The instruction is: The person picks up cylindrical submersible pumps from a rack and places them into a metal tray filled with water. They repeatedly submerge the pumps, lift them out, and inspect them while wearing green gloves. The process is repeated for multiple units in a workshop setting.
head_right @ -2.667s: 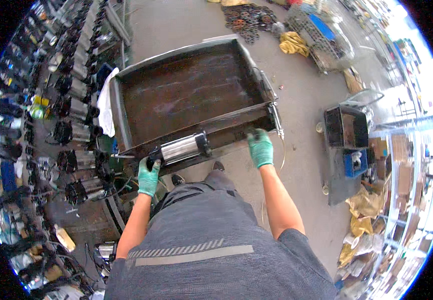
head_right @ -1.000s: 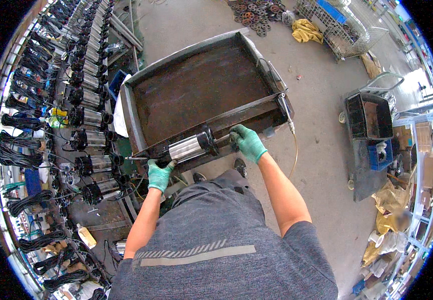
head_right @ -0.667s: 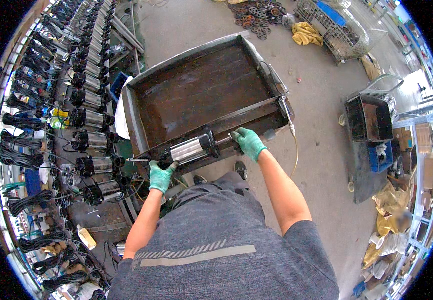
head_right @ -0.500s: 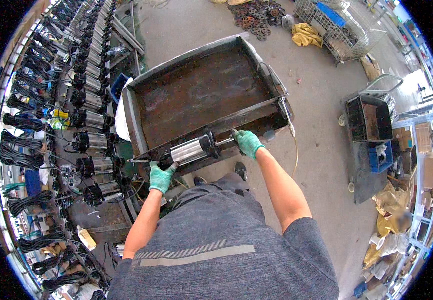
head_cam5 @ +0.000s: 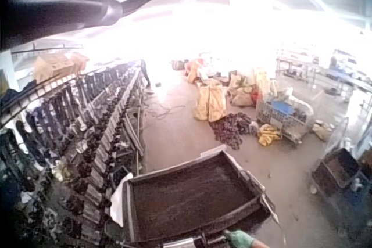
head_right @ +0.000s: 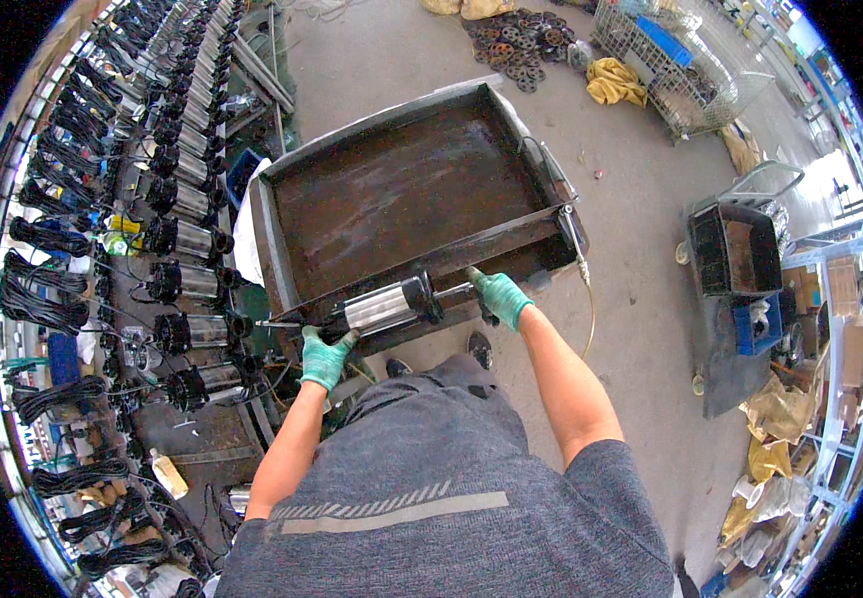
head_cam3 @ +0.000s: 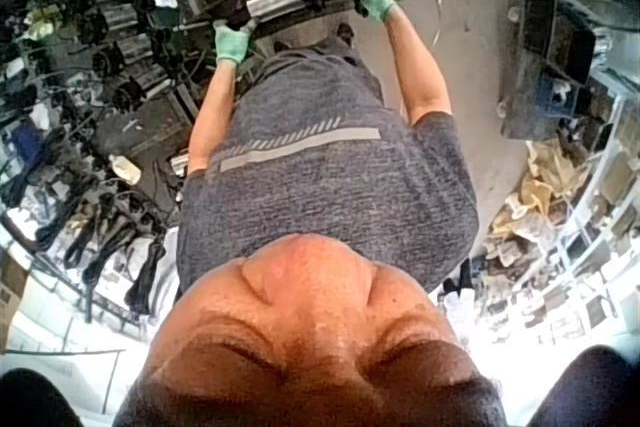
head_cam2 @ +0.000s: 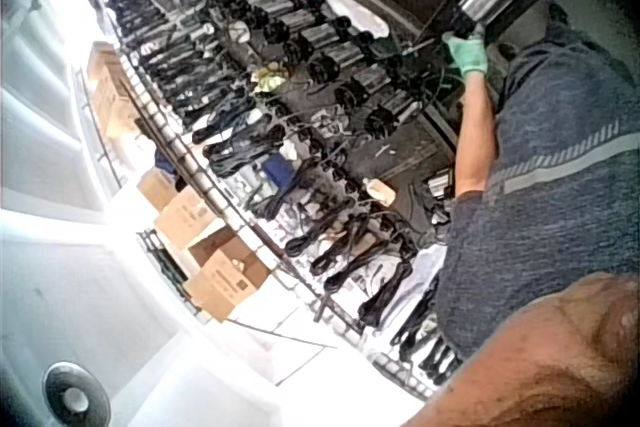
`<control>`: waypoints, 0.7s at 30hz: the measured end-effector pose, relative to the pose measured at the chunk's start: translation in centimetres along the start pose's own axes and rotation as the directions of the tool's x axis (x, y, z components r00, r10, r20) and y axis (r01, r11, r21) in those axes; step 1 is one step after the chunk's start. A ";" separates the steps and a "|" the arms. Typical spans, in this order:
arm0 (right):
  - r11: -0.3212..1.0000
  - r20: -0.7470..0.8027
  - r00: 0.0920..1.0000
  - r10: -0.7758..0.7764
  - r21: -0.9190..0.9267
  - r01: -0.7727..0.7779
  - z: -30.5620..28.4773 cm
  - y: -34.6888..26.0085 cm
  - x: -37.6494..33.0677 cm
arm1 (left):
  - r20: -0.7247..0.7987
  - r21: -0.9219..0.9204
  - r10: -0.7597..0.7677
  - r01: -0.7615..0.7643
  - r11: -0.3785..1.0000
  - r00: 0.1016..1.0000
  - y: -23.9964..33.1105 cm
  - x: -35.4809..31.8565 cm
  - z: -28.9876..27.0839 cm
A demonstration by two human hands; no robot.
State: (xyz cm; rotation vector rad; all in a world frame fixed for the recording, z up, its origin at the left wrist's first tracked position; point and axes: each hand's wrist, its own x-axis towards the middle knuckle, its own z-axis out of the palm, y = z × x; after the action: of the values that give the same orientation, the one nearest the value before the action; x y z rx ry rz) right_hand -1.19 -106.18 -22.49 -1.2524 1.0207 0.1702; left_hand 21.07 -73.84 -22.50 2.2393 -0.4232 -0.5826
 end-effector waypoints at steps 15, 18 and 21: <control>0.999 0.064 0.997 0.039 0.023 -0.041 -0.3 0.7 0.5 | 0.030 0.005 -0.016 0.016 1.000 0.999 1.3 -0.6 -0.4; 0.998 0.012 0.999 -0.048 0.031 0.047 0.2 1.2 1.2 | 0.010 0.058 0.000 0.000 0.998 1.000 1.1 -0.5 -0.3; 0.950 -0.006 0.977 -0.211 0.233 0.207 0.7 2.1 1.9 | 0.005 0.078 -0.009 0.009 0.997 1.000 0.9 -0.4 -0.3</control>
State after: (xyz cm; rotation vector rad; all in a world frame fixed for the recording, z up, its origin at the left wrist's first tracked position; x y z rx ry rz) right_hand -0.96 -105.60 -25.32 -1.1323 0.8577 -0.0995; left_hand 20.83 -74.04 -21.54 2.3152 -0.4459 -0.5859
